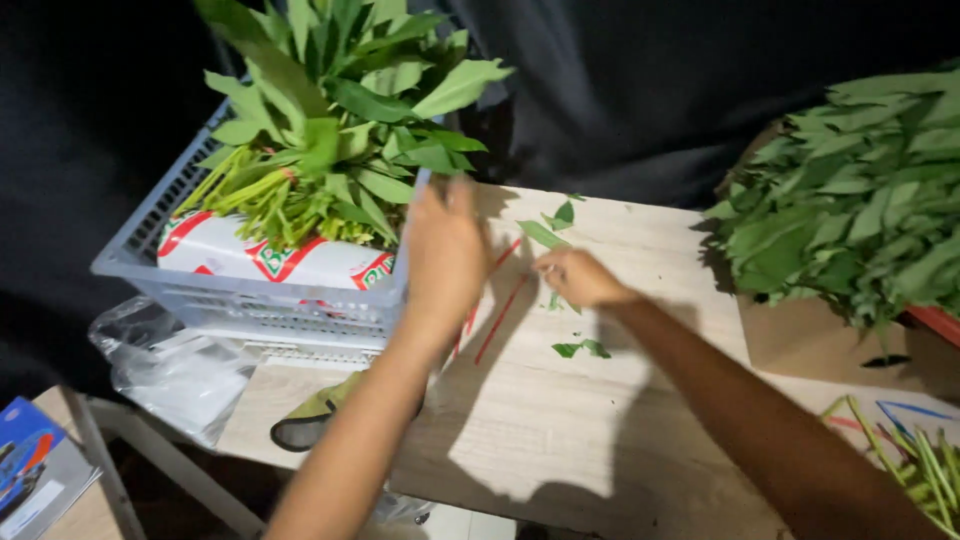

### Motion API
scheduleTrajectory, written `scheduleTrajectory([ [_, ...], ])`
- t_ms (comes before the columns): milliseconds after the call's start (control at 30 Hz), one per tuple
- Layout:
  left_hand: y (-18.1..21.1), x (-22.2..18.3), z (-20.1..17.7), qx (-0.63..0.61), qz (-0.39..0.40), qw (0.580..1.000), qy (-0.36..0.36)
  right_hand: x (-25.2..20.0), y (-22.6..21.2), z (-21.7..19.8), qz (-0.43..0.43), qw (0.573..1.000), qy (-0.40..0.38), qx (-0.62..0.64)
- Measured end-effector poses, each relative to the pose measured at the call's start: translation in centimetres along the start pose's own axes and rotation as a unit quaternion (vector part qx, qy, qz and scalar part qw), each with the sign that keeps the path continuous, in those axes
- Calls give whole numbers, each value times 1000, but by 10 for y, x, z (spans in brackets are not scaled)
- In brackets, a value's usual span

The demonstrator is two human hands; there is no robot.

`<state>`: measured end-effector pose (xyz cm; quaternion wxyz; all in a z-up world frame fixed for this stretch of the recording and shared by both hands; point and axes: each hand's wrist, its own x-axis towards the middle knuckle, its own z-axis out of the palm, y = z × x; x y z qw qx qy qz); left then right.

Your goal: Bundling leafy green vegetables by hand using red plastic ties and placing them into a plastic crate.

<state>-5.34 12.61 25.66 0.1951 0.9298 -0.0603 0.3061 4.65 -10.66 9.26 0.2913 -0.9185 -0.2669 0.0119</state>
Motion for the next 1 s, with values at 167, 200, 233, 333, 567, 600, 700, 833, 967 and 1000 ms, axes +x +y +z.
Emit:
scheduleTrajectory([
  [167, -16, -59, 169, -8, -11, 970, -244, -49, 62, 99, 72, 988, -60, -123],
  [200, -27, -73, 207, -1, -39, 950, -311, -62, 57, 107, 133, 973, -100, -158],
  [233, -32, -86, 219, -2, -36, 949, -312, -71, 53, 108, 136, 973, -98, -158],
  [333, -41, -121, 238, 26, -95, 931, -352, -98, 30, 99, 194, 955, -166, -149],
  [567, -56, -163, 233, 51, -123, 923, -361, -106, 98, 100, 212, 956, -107, -171],
  [600, -59, -167, 237, 63, -108, 934, -334, -104, 112, 99, 229, 955, -91, -167],
  [700, -77, -189, 259, 41, -72, 967, -240, -86, 105, 71, 342, 939, -20, 1],
  [833, -55, -178, 262, 16, -115, 980, -162, -57, 141, 52, 256, 964, 51, -42],
  [967, -10, -107, 246, -101, -76, 979, -157, -18, 166, 32, 203, 971, 113, -64],
  [1000, -5, -86, 250, -151, -40, 961, -226, -7, 167, 22, 192, 972, 118, -61],
])
